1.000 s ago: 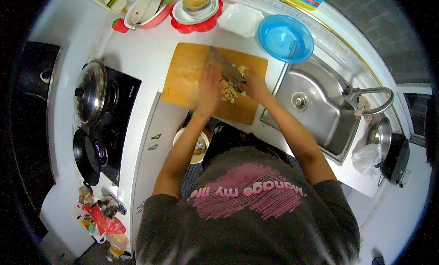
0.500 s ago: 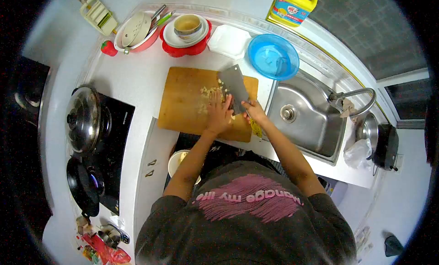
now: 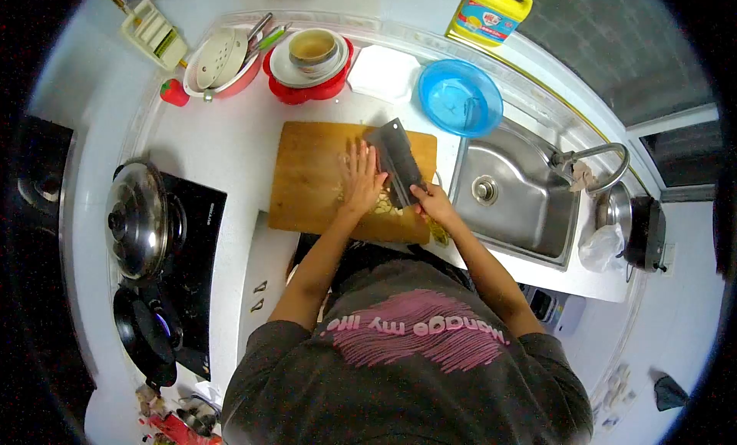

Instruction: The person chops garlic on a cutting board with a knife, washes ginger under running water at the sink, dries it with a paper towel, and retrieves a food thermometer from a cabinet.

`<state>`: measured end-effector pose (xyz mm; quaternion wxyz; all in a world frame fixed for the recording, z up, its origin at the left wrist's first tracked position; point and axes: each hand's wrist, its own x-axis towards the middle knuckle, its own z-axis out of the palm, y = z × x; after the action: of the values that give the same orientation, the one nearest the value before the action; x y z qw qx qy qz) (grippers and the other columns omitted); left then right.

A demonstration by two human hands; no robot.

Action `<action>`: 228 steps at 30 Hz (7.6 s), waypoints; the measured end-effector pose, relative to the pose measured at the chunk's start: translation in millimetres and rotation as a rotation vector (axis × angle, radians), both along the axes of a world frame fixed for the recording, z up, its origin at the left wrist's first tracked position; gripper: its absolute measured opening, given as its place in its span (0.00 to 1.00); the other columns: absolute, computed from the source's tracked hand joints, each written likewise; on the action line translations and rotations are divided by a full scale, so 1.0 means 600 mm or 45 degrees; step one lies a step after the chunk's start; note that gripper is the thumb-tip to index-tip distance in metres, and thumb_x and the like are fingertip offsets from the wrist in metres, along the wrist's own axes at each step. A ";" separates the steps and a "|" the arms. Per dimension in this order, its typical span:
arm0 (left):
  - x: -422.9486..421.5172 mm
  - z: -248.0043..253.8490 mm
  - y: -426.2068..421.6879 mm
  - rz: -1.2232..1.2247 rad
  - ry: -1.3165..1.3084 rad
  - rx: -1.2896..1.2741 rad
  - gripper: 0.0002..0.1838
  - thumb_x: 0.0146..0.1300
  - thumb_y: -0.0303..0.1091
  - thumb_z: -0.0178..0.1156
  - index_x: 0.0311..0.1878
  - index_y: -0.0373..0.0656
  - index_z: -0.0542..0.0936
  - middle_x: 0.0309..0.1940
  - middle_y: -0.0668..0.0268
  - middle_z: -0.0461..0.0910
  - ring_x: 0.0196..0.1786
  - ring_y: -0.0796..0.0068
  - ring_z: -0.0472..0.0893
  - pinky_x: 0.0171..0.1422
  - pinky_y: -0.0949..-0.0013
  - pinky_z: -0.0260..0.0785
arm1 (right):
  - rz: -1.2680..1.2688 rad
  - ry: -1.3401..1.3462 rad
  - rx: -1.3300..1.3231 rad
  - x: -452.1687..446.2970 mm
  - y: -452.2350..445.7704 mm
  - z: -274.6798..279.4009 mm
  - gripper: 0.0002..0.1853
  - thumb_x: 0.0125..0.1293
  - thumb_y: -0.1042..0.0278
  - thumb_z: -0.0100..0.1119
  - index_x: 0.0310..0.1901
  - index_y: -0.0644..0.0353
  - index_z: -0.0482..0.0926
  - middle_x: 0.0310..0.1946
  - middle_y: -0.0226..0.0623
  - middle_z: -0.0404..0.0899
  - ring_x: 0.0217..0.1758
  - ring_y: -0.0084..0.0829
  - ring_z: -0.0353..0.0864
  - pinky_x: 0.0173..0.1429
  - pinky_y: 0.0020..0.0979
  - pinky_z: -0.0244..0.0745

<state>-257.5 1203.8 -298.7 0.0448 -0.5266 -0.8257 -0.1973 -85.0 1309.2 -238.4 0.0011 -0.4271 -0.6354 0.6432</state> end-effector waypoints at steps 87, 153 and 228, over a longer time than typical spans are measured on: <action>-0.113 -0.015 -0.026 -0.270 -0.392 -0.044 0.20 0.60 0.31 0.50 0.55 0.35 0.72 0.54 0.49 0.73 0.57 0.52 0.72 0.64 0.57 0.60 | 0.187 -0.258 1.377 0.081 -0.003 -0.048 0.14 0.57 0.62 0.60 0.43 0.55 0.73 0.31 0.42 0.80 0.30 0.45 0.80 0.33 0.42 0.75; 1.198 0.145 0.561 -1.382 -0.409 -0.541 0.14 0.57 0.26 0.48 0.47 0.39 0.74 0.48 0.55 0.76 0.46 0.52 0.78 0.50 0.54 0.71 | -0.921 -0.447 1.038 1.114 0.356 -0.041 0.26 0.56 0.66 0.59 0.55 0.64 0.64 0.46 0.48 0.76 0.47 0.46 0.78 0.49 0.39 0.75; 0.388 0.439 0.113 -0.604 -0.475 0.852 0.17 0.46 0.16 0.60 0.42 0.40 0.76 0.47 0.58 0.73 0.50 0.59 0.74 0.51 0.63 0.69 | -0.101 1.327 0.080 0.318 0.150 0.349 0.37 0.51 0.85 0.60 0.65 0.62 0.60 0.46 0.47 0.76 0.49 0.33 0.77 0.53 0.30 0.73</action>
<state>-24.6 1271.3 -35.1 0.0166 -0.6132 -0.5668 -0.5500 105.7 1399.1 -29.2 0.3544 -0.0738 -0.5529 0.7505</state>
